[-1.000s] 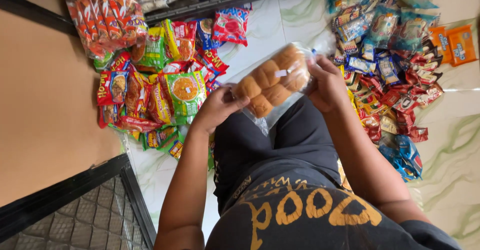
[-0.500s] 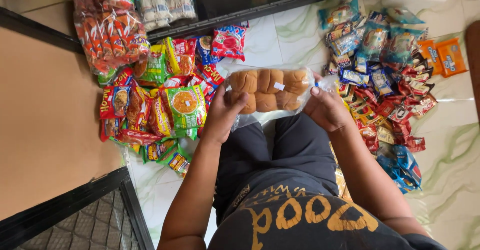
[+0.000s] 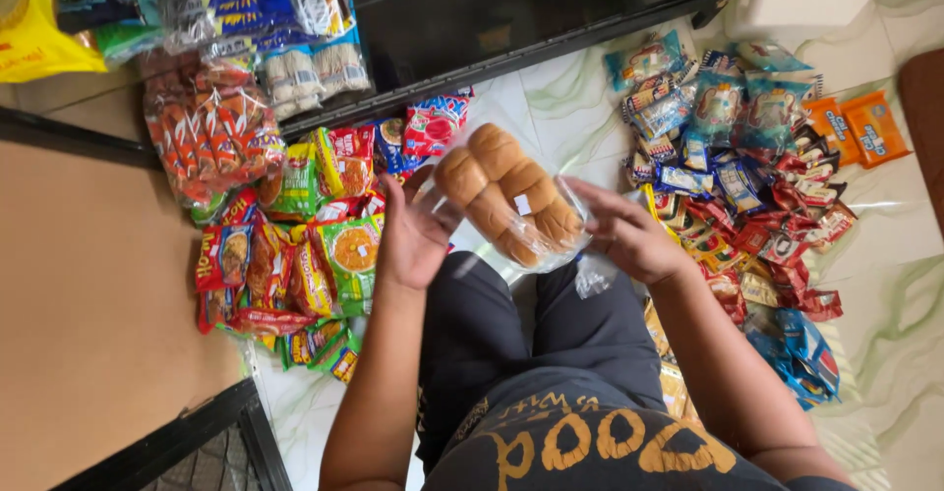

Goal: Organizing and placing various grocery items like coffee mate, bread rolls, and instant coffee onto a glass display shelf.

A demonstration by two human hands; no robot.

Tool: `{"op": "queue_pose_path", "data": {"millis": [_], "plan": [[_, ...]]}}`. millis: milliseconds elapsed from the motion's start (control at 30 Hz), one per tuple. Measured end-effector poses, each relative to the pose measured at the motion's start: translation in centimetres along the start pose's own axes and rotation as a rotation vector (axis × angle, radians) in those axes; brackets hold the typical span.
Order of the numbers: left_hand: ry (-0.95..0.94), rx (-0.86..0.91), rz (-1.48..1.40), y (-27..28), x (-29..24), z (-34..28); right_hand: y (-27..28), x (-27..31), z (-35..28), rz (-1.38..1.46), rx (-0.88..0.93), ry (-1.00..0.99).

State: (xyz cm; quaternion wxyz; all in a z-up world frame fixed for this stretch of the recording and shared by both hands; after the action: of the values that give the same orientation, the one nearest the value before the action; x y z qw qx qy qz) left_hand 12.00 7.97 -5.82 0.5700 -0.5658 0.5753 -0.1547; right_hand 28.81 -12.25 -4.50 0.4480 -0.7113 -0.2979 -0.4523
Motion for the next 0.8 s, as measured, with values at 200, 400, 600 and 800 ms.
{"op": "queue_pose_path", "data": {"millis": [200,400,600,800], "plan": [[-0.163,-0.131,-0.012,1.7,6.0,4.9,2.3,-6.6,5.0,0.239,-0.073,-0.067],[-0.004,-0.249,0.32,-6.4,4.2,12.5,6.9,-0.7,11.1,0.047,-0.301,0.164],[-0.143,-0.081,0.51,-22.2,-0.1,14.8,9.2,13.1,8.6,0.163,-0.471,0.203],[-0.497,0.412,1.109,-45.4,-8.0,11.9,9.1,33.5,3.4,0.222,-0.622,0.613]]}}
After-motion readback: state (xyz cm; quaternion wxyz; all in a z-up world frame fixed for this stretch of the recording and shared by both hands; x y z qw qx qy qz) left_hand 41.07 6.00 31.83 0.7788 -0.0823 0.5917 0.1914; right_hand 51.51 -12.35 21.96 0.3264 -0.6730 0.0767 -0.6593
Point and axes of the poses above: each hand's wrist, its own z-axis towards the middle knuckle, its own y-axis out of the back of the hand, x = y × z, the point moved 8 cm from there along z, towards the middle knuckle, and after that the axes turned 5 degrees about -z, right-handed, at the moved point
